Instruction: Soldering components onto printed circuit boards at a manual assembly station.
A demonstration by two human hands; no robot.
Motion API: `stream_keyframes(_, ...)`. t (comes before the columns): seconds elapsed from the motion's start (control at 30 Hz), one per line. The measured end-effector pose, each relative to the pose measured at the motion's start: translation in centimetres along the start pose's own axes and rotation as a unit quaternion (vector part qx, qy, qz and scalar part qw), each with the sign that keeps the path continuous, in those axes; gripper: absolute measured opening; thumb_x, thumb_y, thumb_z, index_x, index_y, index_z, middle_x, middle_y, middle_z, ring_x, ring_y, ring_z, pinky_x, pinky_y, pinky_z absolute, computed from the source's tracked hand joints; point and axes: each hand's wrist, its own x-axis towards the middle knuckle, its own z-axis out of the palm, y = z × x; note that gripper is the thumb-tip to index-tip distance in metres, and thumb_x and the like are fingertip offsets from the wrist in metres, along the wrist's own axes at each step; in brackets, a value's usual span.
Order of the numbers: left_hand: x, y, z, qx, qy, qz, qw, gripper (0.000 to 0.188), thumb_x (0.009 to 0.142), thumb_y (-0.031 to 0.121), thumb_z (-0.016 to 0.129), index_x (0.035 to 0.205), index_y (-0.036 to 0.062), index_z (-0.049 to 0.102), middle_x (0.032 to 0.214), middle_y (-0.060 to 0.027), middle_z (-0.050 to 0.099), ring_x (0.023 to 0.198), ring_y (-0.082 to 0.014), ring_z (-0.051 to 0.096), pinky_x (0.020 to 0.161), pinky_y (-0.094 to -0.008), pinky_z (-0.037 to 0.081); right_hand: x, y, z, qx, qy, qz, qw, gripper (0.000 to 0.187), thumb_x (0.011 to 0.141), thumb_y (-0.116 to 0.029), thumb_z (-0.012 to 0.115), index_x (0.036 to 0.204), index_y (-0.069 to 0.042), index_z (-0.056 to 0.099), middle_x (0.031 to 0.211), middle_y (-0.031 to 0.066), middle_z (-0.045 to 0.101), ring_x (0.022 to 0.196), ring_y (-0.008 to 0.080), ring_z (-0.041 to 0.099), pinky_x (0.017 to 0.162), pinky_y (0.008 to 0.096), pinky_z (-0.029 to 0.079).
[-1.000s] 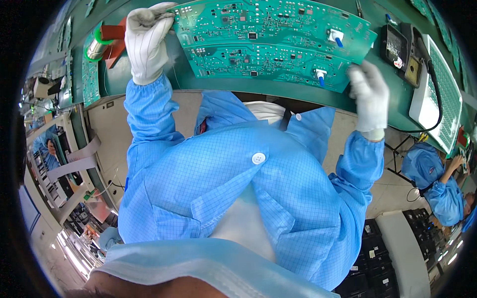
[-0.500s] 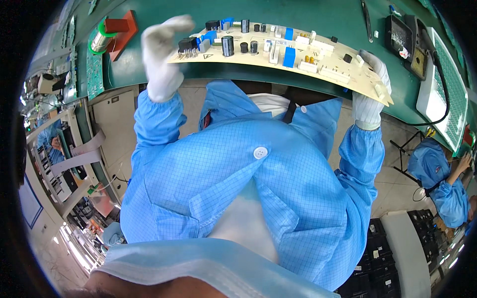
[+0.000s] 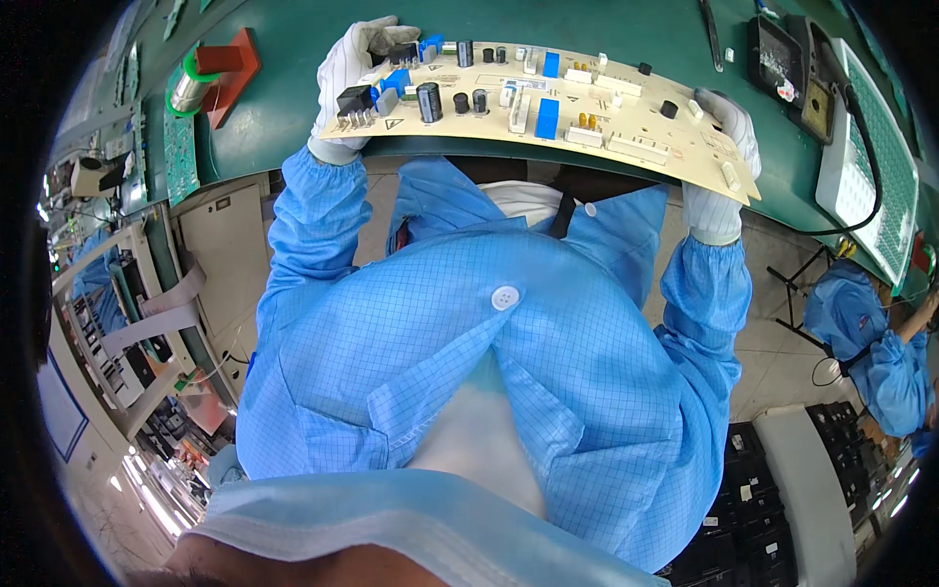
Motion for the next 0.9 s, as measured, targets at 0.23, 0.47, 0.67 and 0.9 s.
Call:
stream_keyframes(0.23,0.0,0.6,0.5,0.002,0.023,-0.040,0.999,0.069,0.085,0.060,0.069,0.122,0.0025,0.062,0.108,-0.0086,0.075,0.098,-0.0259,0.073,0.090,-0.0349,0.057,0.3,-0.3,0.0,-0.022,0.000,-0.013,1.000,0.028,0.092,-0.008,0.068,0.120,-0.006,0.070,0.120,0.0129,0.071,0.110,0.0245,0.069,0.097,0.0353,0.055)
stream_keyframes(0.47,0.3,4.1,-1.1,-0.195,0.152,-0.099,0.964,0.024,0.084,0.001,0.067,0.106,0.0020,0.057,0.105,-0.0154,0.076,0.090,-0.0229,0.071,0.086,-0.0353,0.054,0.1,-0.2,-0.1,-0.027,-0.006,-0.016,0.999,0.028,0.090,-0.010,0.071,0.117,-0.008,0.071,0.120,0.0112,0.071,0.111,0.0265,0.069,0.098,0.0366,0.054)
stream_keyframes(0.67,-2.5,13.2,-6.9,-0.227,0.281,0.027,0.932,0.038,0.079,-0.011,0.068,0.110,0.0040,0.053,0.120,-0.0282,0.069,0.106,-0.0376,0.069,0.094,-0.0435,0.055,2.1,-3.7,-1.4,-0.079,0.053,-0.161,0.982,0.028,0.082,-0.015,0.073,0.110,-0.009,0.070,0.109,0.0125,0.073,0.102,0.0313,0.071,0.091,0.0412,0.055)
stream_keyframes(0.9,2.7,25.4,-4.9,0.003,0.265,0.231,0.936,0.028,0.075,0.018,0.074,0.100,0.0055,0.071,0.108,-0.0125,0.071,0.095,-0.0306,0.071,0.087,-0.0423,0.058,5.5,-11.7,-6.1,-0.032,0.082,-0.323,0.942,0.030,0.077,-0.018,0.077,0.104,-0.007,0.071,0.093,0.0120,0.072,0.084,0.0313,0.071,0.077,0.0404,0.055)
